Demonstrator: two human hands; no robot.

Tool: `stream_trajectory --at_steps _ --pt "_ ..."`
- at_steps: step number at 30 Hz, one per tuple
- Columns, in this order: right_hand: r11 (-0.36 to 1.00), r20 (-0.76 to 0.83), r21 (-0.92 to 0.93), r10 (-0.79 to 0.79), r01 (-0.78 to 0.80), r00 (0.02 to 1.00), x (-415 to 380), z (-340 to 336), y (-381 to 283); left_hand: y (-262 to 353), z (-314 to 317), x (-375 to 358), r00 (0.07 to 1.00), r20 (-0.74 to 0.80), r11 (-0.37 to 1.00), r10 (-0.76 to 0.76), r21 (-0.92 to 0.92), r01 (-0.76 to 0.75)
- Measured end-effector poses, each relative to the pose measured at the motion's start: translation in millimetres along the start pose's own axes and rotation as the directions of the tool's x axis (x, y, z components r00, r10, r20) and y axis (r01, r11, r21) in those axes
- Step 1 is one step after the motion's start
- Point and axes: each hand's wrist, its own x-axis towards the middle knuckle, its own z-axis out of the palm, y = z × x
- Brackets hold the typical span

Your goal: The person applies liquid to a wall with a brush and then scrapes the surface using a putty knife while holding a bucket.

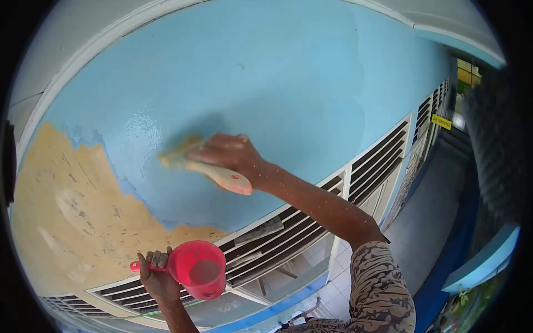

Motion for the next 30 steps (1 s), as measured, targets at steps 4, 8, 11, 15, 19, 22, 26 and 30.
stream_trajectory --at_steps 4,8,11,15,19,22,26,30 --pt "0.955 0.0 0.203 0.219 -0.215 0.976 -25 -44 49 -21 -15 -13 0.997 -0.075 0.999 -0.027 -0.031 0.025" --pt "0.659 -0.494 0.624 0.749 -0.42 0.441 -71 -143 174 0 -53 -25 0.993 -0.112 1.0 -0.026 0.008 0.027" --pt "0.917 -0.903 0.16 0.286 -0.367 0.32 -131 -218 251 11 -85 -44 0.992 -0.127 0.999 -0.026 0.022 0.029" --pt "0.703 -0.865 -0.322 0.055 -0.634 0.499 -161 -215 233 18 -96 -51 0.988 -0.153 0.998 -0.015 0.062 0.025" --pt "0.795 -0.537 -0.433 0.15 -0.424 0.83 -126 -89 94 -1 -75 -36 0.995 -0.093 0.999 -0.03 0.009 0.031" --pt "0.961 -0.017 -0.162 0.224 -0.224 0.974 -134 -38 4 -21 -55 -23 0.994 -0.08 0.993 -0.08 -0.091 0.073" --pt "0.825 0.01 0.121 0.555 -0.552 0.832 -134 -63 15 -33 -54 -25 0.979 -0.136 0.978 -0.153 -0.163 0.13" --pt "0.704 -0.609 0.419 0.687 -0.574 0.397 -185 -160 159 -26 -83 -40 0.99 -0.07 0.982 -0.121 -0.153 0.109"
